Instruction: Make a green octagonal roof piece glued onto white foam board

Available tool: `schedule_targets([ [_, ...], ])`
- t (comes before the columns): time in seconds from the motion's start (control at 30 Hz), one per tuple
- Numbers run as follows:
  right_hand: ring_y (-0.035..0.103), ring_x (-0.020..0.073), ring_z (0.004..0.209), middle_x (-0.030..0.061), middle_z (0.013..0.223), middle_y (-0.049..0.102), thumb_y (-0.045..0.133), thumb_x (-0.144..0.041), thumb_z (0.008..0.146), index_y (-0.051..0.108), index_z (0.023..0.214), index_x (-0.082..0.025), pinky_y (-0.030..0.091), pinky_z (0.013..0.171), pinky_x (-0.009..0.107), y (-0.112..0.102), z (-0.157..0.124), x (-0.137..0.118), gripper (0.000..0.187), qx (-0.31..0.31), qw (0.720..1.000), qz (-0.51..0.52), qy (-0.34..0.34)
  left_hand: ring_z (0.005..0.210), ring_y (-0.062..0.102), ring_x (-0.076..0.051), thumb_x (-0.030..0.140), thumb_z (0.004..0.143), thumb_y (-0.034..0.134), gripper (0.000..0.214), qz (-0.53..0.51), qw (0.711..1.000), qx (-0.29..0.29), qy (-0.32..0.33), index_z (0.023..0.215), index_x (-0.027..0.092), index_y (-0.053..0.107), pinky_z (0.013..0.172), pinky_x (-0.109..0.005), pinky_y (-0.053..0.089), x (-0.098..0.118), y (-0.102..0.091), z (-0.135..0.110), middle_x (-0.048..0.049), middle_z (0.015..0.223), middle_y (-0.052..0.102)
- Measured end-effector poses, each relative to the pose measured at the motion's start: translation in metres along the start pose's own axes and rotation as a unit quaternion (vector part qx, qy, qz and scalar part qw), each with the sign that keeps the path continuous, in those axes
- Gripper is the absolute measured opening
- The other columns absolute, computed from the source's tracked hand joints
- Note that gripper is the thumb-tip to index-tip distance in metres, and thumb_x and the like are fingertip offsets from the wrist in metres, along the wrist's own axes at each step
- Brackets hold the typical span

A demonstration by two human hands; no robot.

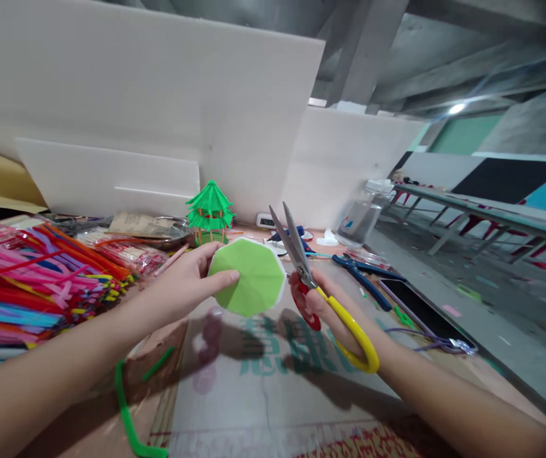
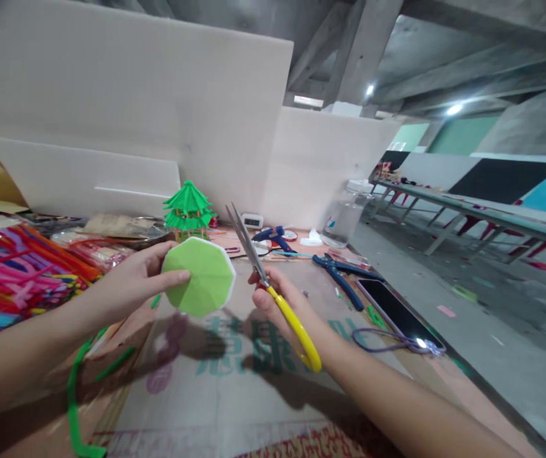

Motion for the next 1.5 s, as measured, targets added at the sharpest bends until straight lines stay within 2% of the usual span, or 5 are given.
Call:
schedule_targets([
  [0.33,0.043,0.0146,0.071,0.0003,0.083,0.047,0.053,-0.077,0.084,0.053,0.106,-0.019,0.037,0.062,0.027,0.009,-0.002,-0.007,0.062,-0.031,0.999,-0.011,0.006,0.098,0.066,-0.023,0.039,0.084,0.070,0.037,0.019,1.000,0.017,0.012,0.115,0.021,0.063,0.081,-0.031,0.054,0.013,-0.012,-0.004,-0.0026,0.105,0.071],
  [0.8,0.037,0.0132,0.060,-0.0032,0.069,0.043,0.066,-0.076,0.074,0.059,0.101,-0.018,0.029,0.053,0.026,0.005,0.003,0.012,0.064,-0.026,0.998,-0.036,0.041,0.094,0.068,-0.025,0.039,0.082,0.070,0.034,0.024,1.000,-0.010,-0.003,0.111,0.021,0.066,0.079,-0.033,0.056,0.008,-0.011,-0.002,-0.0032,0.101,0.072],
  [1.07,0.035,0.0109,0.055,-0.0015,0.079,0.045,0.050,-0.075,0.087,0.052,0.116,-0.020,0.030,0.046,0.025,0.001,0.001,0.007,0.062,0.019,1.000,-0.017,0.016,0.100,0.068,-0.024,0.038,0.080,0.075,0.036,-0.007,1.000,-0.004,-0.030,0.109,0.020,0.064,0.081,-0.031,0.055,0.005,-0.018,0.004,-0.0038,0.106,0.073],
  [1.27,0.042,0.0129,0.064,0.0006,0.088,0.045,0.046,-0.073,0.090,0.048,0.120,-0.021,0.038,0.056,0.026,0.000,-0.004,-0.002,0.060,-0.005,1.000,-0.020,-0.021,0.098,0.070,-0.027,0.041,0.077,0.077,0.052,-0.060,0.997,-0.003,-0.056,0.119,0.019,0.057,0.072,-0.034,0.059,0.004,-0.019,0.002,-0.0092,0.117,0.071],
  [1.5,0.040,0.0133,0.065,0.0004,0.083,0.046,0.049,-0.077,0.086,0.052,0.113,-0.020,0.034,0.053,0.025,0.007,-0.004,0.001,0.063,-0.021,1.000,-0.009,0.002,0.102,0.071,-0.028,0.036,0.076,0.079,0.055,-0.072,0.997,-0.022,-0.031,0.125,0.019,0.061,0.080,-0.035,0.059,0.007,-0.012,0.000,-0.0076,0.114,0.074],
])
Point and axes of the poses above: each hand's wrist, its own z-axis towards the middle knuckle, its own y-axis out of the palm, x = y × z, the point moved 5 cm from there along z, towards the middle knuckle
